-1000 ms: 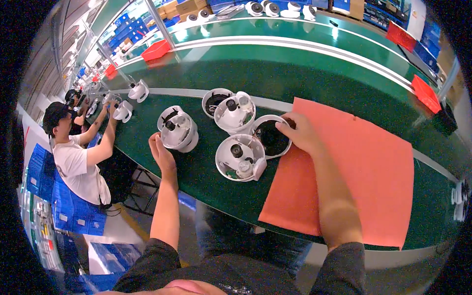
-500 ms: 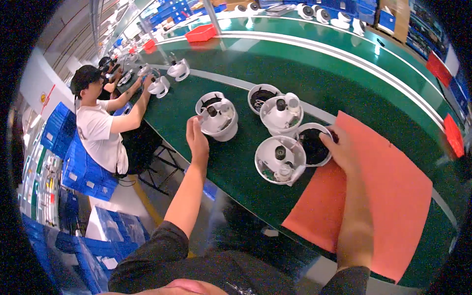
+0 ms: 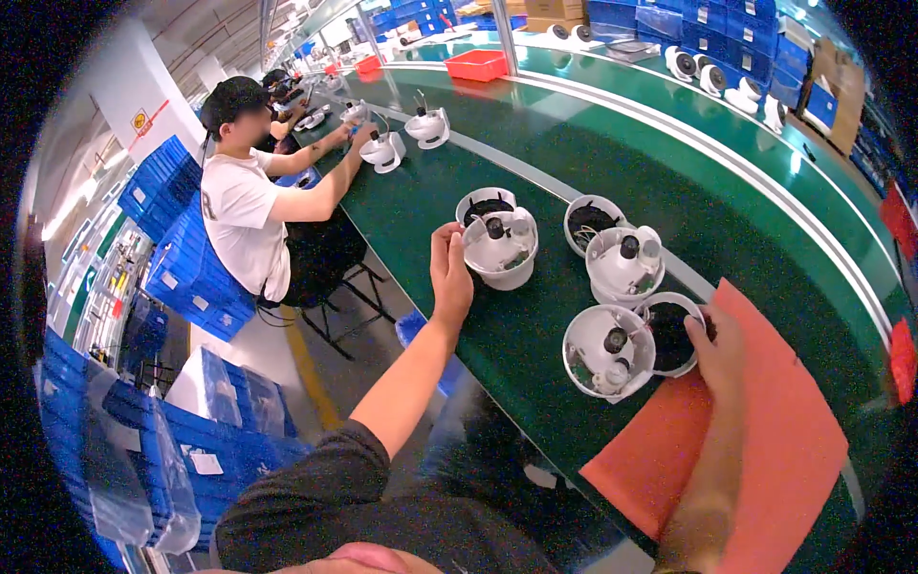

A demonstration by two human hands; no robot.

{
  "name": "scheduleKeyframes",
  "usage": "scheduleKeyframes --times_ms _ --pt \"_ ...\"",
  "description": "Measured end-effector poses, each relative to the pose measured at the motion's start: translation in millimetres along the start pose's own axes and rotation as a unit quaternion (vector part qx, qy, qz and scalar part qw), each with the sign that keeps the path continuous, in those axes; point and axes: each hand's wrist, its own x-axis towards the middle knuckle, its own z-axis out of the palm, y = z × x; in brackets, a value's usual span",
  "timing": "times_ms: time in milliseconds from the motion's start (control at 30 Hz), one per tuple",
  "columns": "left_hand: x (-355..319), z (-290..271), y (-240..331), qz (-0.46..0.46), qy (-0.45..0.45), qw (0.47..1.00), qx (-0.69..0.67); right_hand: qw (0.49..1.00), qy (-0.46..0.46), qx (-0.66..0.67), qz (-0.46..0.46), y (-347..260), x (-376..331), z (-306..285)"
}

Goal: Assembling housing components for security cameras on a production line.

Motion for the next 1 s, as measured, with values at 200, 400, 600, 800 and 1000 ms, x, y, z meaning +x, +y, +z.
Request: scheduleKeyframes --times_ms 200,400,600,800,1000 --pt "0.3 -2.1 -1.3 -0.033 -0.042 0.997 0.057 1.0 0.019 -0.022 0.005 -12.0 -5.1 -1.3" --pt "-0.2 -8.4 -7.2 -0.034 -0.069 0.993 0.089 0.999 0.017 0.027 0.003 -11.5 -5.7 -1.0" --pt "1.0 -2.7 -6.1 -0.028 -0.041 0.998 0.03 0.999 0.011 0.036 -0.014 0.4 -2.6 0.0" --pt "-0.5 -0.7 -4.4 -0.036 -0.024 0.999 0.011 1.0 0.018 -0.001 -0.003 -10.7 -7.3 -0.5" --pt "0.7 -4.8 -7.8 -0.032 -0.04 0.999 0.015 1.0 0.014 0.022 -0.016 -7.4 -4.1 0.3"
